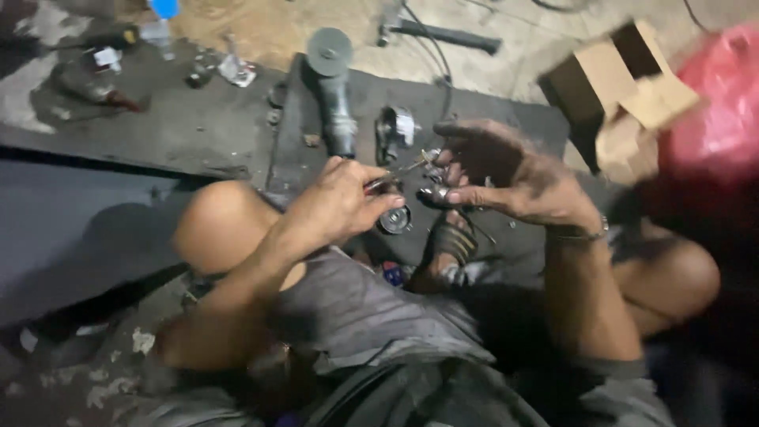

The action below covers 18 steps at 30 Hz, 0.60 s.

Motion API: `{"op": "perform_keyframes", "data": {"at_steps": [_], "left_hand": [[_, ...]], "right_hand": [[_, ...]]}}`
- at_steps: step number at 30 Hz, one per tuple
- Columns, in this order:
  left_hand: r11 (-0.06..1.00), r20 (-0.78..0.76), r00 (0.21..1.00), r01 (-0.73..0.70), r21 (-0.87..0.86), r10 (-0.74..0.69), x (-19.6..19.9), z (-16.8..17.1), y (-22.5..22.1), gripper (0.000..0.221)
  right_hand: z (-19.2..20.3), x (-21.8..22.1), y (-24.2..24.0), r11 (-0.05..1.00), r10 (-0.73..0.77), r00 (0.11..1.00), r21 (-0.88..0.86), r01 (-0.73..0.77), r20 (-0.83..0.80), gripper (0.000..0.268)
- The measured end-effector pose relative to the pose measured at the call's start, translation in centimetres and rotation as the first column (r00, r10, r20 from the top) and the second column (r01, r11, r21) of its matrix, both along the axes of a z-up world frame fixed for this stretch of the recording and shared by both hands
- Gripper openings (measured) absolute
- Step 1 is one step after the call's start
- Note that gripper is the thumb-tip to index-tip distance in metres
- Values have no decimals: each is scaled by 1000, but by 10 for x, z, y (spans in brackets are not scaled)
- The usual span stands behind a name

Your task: The person uses an angle grinder to cut a metal ring from a cylindrical mechanical part, then disassembles the part by hand, removes internal components, and reassembles it with a wrench.

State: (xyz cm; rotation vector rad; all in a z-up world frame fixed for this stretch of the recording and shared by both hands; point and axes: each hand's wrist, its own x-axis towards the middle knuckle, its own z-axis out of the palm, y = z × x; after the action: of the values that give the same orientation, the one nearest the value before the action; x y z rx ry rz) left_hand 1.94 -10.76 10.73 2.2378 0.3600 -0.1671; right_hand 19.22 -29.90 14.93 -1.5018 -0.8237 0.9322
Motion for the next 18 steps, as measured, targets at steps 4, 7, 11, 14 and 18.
{"op": "perform_keyframes", "data": {"at_steps": [4,7,11,14,18], "left_hand": [[956,-14,977,210,204,-212,7,-22,-13,38],[935,-42,965,263,239,-260,14,-15,-24,36],[913,-204,941,316,257,-268,31,-14,-28,41],[897,-289,914,360,255,-285,40,-17,-34,40],[886,-285,916,364,288,-284,44,-26,-43,46]], "right_hand": [[21,-7,-34,995,90,978,35,-98,188,66],[-1,-5,-45,993,56,944,82,-87,326,58],[-11,-6,-51,982,43,916,150,-111,399,47],[-38,5,-56,983,42,919,149,-108,391,39],[-37,9,-58,987,64,871,99,-128,487,28]]}}
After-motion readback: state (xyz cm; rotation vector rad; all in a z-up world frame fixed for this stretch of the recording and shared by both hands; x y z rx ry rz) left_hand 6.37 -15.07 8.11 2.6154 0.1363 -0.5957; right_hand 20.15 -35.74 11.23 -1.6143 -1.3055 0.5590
